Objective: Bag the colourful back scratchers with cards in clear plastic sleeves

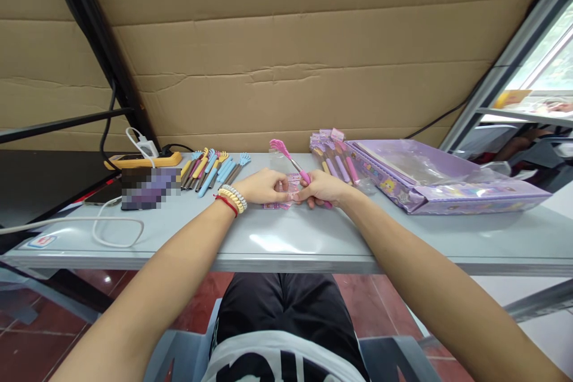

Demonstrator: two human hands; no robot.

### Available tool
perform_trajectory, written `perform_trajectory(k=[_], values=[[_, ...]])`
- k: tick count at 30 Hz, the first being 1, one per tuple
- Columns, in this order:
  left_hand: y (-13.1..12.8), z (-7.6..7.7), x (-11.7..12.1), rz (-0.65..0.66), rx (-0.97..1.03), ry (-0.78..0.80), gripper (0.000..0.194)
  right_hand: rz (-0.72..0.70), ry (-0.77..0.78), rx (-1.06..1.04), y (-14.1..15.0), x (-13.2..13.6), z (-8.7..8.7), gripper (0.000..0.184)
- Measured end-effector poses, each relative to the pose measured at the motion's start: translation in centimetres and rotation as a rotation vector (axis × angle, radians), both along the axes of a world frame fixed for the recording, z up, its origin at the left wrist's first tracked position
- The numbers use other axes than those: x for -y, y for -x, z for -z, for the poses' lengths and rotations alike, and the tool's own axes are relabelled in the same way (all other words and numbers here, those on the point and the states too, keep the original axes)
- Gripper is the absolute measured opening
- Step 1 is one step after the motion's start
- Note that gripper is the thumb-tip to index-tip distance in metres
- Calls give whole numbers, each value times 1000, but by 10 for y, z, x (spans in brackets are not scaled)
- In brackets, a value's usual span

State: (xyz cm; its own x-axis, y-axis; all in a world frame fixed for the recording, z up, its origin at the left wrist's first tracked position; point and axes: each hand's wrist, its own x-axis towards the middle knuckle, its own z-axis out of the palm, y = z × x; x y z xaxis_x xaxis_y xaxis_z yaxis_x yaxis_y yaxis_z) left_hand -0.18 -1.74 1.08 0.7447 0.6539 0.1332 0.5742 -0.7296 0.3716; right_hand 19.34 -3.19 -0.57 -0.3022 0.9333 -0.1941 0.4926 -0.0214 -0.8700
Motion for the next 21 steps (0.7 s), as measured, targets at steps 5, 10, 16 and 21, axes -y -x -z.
perform_trajectory(k=[5, 10, 16, 21], values=[[-2, -1, 5, 35, 27, 68, 27, 62, -102, 81, -1, -2, 2, 31], [-1, -1, 6, 78, 68, 178, 21, 44, -203, 48, 2, -2, 2, 28], [-3, -1, 7, 65, 42, 150, 18, 61, -187, 99, 4, -3, 6, 21], [-2, 0, 3, 8, 32, -56, 14, 80, -426, 4, 2, -8, 7, 20]])
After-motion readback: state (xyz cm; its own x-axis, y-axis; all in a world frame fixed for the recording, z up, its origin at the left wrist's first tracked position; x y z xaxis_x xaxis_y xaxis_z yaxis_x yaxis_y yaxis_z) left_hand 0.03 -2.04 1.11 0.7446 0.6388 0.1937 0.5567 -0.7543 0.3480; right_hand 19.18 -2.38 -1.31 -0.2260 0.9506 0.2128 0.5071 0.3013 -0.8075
